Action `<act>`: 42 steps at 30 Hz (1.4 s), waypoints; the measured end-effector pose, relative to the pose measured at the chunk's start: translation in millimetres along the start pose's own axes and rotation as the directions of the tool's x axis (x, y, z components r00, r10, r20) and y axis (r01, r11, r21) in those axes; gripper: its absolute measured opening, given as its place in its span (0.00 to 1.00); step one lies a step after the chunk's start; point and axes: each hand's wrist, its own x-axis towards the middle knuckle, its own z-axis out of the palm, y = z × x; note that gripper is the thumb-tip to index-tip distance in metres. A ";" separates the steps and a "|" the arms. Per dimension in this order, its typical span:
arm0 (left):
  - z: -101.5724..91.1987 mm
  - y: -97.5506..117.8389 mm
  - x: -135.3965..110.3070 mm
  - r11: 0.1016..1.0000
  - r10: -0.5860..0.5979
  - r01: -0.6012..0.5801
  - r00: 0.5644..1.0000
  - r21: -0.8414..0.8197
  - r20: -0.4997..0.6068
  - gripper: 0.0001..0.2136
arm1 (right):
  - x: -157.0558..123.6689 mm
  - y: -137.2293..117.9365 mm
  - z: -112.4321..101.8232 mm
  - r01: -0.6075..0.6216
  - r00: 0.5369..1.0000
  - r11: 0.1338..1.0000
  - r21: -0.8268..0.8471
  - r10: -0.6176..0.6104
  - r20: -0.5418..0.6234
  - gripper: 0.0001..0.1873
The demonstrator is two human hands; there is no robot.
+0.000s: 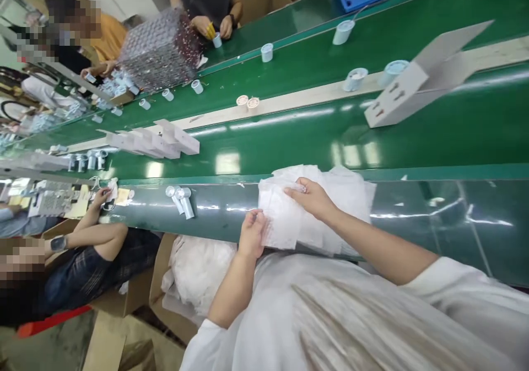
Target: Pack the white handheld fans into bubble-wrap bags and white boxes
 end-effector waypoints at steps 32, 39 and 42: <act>-218.7 28.0 -64.5 0.859 0.468 -0.266 0.752 0.437 -0.465 0.23 | 114.2 18.4 385.5 0.004 0.956 0.894 -0.448 0.128 0.263 0.29; -207.0 27.5 -46.6 0.949 0.247 -0.308 0.865 -0.073 -0.437 0.20 | 104.9 6.6 372.2 -0.134 0.953 0.938 -0.319 0.210 0.217 0.18; -203.7 37.2 -36.6 0.933 0.301 -0.353 0.875 -0.075 -0.380 0.15 | 98.0 -14.0 308.8 -0.149 0.931 0.969 -0.198 0.205 0.302 0.12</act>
